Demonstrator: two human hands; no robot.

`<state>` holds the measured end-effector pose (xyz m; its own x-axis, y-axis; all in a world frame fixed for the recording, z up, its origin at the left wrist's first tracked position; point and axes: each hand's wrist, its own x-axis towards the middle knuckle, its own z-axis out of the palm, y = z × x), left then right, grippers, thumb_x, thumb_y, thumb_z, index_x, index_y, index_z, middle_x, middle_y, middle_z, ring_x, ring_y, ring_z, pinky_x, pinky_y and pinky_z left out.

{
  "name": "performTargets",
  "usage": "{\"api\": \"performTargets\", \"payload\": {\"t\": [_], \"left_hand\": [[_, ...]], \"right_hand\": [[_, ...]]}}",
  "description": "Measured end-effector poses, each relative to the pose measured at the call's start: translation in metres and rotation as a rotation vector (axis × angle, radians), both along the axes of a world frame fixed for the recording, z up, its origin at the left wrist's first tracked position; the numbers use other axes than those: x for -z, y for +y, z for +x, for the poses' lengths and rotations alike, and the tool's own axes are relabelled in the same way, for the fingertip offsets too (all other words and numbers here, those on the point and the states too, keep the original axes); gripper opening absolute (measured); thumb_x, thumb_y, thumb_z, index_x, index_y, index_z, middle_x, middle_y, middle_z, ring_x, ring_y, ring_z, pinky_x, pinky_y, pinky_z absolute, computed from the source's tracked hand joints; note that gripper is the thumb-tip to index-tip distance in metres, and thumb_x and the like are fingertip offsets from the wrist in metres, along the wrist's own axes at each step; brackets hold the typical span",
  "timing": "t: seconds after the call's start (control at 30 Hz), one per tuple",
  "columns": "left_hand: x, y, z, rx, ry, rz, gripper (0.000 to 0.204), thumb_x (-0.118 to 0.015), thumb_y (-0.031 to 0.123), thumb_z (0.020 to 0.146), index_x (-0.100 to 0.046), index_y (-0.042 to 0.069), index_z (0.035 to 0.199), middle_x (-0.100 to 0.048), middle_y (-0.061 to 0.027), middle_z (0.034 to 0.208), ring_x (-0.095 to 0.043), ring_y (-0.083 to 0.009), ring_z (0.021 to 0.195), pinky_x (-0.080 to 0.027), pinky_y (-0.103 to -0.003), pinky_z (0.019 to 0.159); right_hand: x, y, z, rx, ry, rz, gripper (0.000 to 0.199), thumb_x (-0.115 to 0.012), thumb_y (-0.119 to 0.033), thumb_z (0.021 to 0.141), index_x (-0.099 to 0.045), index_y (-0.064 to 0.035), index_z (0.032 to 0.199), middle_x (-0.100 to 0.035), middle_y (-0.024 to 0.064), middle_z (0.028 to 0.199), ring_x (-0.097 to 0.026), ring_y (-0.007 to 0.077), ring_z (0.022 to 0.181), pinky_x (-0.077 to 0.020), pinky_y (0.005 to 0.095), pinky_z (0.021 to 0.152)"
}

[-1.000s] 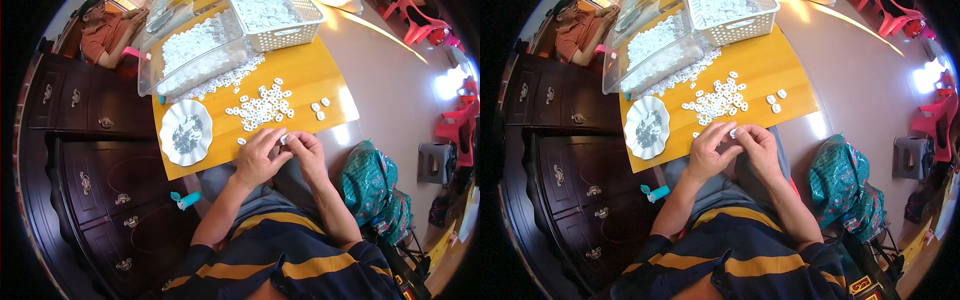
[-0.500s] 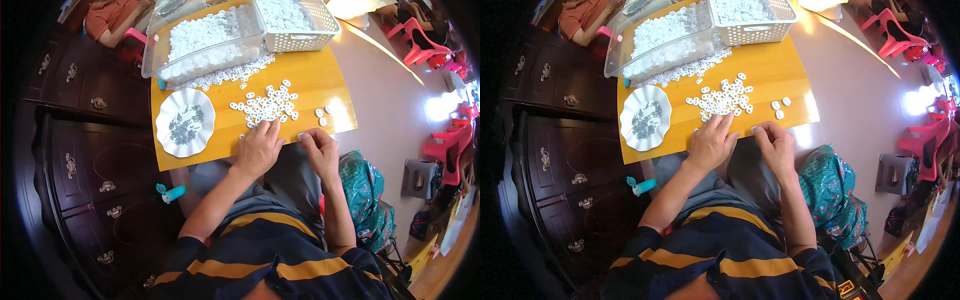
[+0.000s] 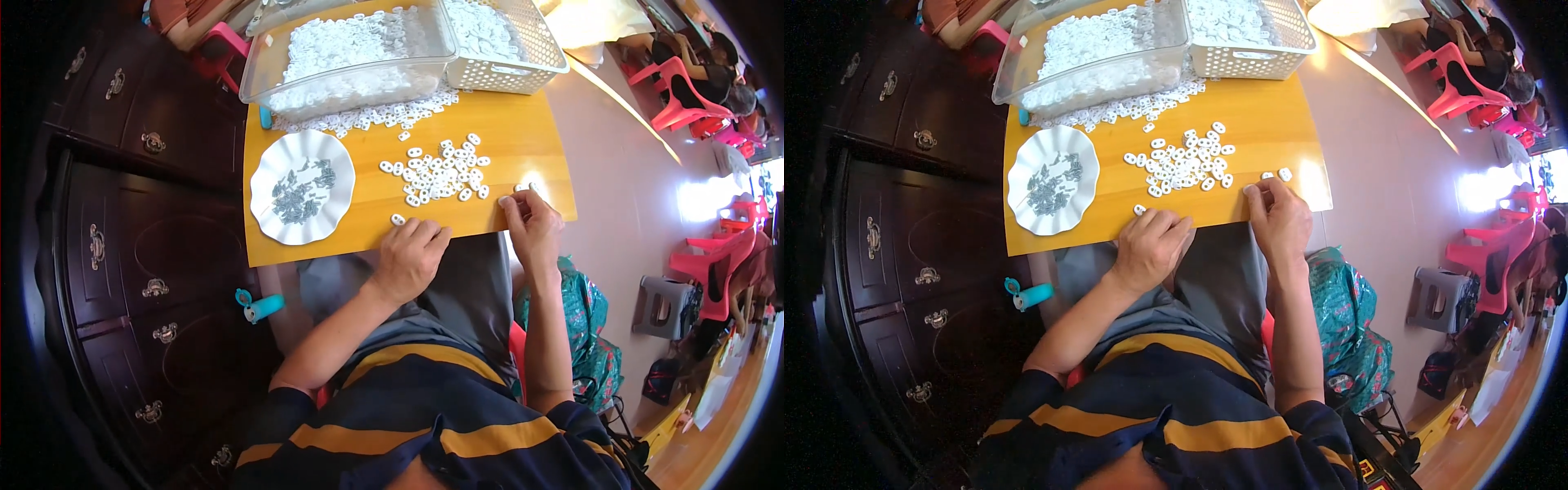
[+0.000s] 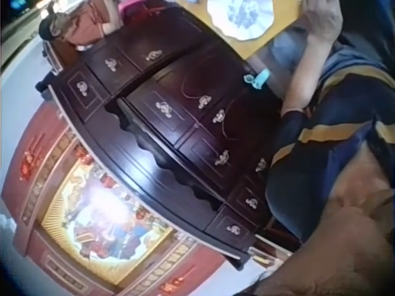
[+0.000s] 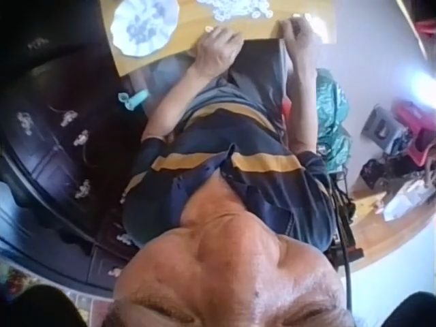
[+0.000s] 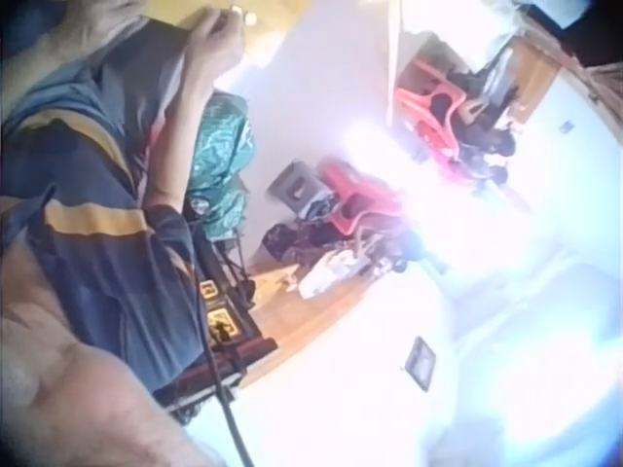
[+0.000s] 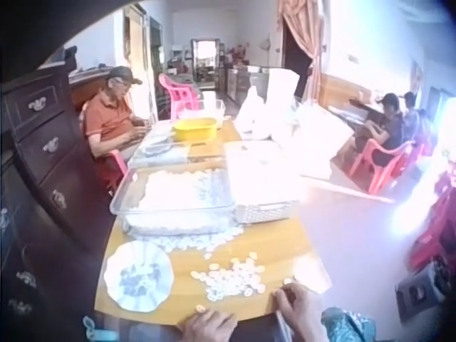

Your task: Assembling small plastic parts by inserting metal pins into them at a table.

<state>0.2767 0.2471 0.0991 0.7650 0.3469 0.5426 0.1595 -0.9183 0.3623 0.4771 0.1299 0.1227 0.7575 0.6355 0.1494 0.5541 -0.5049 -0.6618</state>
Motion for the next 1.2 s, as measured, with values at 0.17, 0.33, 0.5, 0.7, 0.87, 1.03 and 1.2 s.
{"api": "performTargets", "payload": {"t": [0.17, 0.33, 0.5, 0.7, 0.87, 1.03, 1.2], "left_hand": [[0.003, 0.002, -0.005, 0.03, 0.006, 0.009, 0.008, -0.067, 0.009, 0.082, -0.069, 0.009, 0.09, -0.058, -0.0028, 0.084, -0.061, -0.0213, 0.081, -0.05, -0.035, 0.066], [0.004, 0.004, -0.006, 0.042, -0.019, -0.006, 0.006, -0.067, 0.01, 0.084, -0.066, 0.01, 0.089, -0.058, -0.0038, 0.083, -0.061, -0.0223, 0.08, -0.049, -0.035, 0.065], [-0.002, 0.003, -0.013, 0.069, -0.094, -0.119, 0.006, -0.069, 0.008, 0.086, -0.064, 0.008, 0.09, -0.059, -0.0057, 0.083, -0.062, -0.0258, 0.078, -0.05, -0.038, 0.065], [-0.009, 0.003, -0.027, 0.047, -0.165, -0.255, 0.011, -0.072, 0.001, 0.086, -0.064, 0.006, 0.092, -0.064, -0.0086, 0.087, -0.065, -0.0292, 0.081, -0.053, -0.041, 0.07], [-0.008, 0.006, -0.032, 0.015, -0.23, -0.38, 0.013, -0.072, -0.003, 0.084, -0.065, 0.002, 0.094, -0.067, -0.0126, 0.087, -0.067, -0.0339, 0.08, -0.055, -0.041, 0.071], [-0.005, 0.008, -0.032, -0.003, -0.262, -0.497, 0.012, -0.072, -0.003, 0.087, -0.064, 0.002, 0.094, -0.067, -0.0133, 0.086, -0.067, -0.0342, 0.079, -0.054, -0.041, 0.07], [-0.007, 0.008, -0.03, -0.02, -0.261, -0.528, 0.013, -0.072, -0.004, 0.087, -0.065, 0.001, 0.096, -0.068, -0.0144, 0.086, -0.069, -0.034, 0.078, -0.054, -0.039, 0.069]], "right_hand": [[-0.005, 0.007, -0.008, 0.026, -0.054, -0.013, 0.021, -0.075, -0.024, 0.093, -0.07, -0.0071, 0.104, -0.072, 0.0111, 0.075, -0.071, 0.0303, 0.067, -0.0544, 0.0412, 0.064], [-0.005, 0.028, -0.034, -0.183, -0.048, 0.149, 0.015, -0.075, -0.011, 0.09, -0.069, -0.0089, 0.104, -0.069, 0.0098, 0.081, -0.07, 0.0269, 0.067, -0.0528, 0.039, 0.06], [0.001, 0.054, -0.054, -0.307, -0.078, 0.139, 0.017, -0.076, -0.011, 0.088, -0.071, -0.0109, 0.104, -0.07, 0.0104, 0.089, -0.071, 0.0305, 0.075, -0.0555, 0.0414, 0.064], [0.012, 0.062, -0.054, -0.337, -0.148, 0.091, 0.013, -0.075, -0.015, 0.089, -0.073, -0.0122, 0.102, -0.069, 0.0092, 0.092, -0.071, 0.0316, 0.075, -0.0564, 0.0422, 0.064], [0.013, 0.063, -0.055, -0.353, -0.212, 0.083, 0.01, -0.078, -0.012, 0.089, -0.074, -0.0076, 0.098, -0.069, 0.0094, 0.087, -0.072, 0.025, 0.072, -0.056, 0.036, 0.064], [0.014, 0.056, -0.057, -0.337, -0.124, 0.182, 0.008, -0.076, -0.014, 0.09, -0.073, -0.0085, 0.095, -0.069, 0.0115, 0.087, -0.07, 0.0334, 0.073, -0.0549, 0.0426, 0.063], [0.012, 0.054, -0.058, -0.324, -0.106, 0.18, 0.008, -0.078, -0.011, 0.089, -0.074, -0.006, 0.094, -0.07, 0.0114, 0.085, -0.069, 0.0279, 0.069, -0.0541, 0.0376, 0.062]]}}
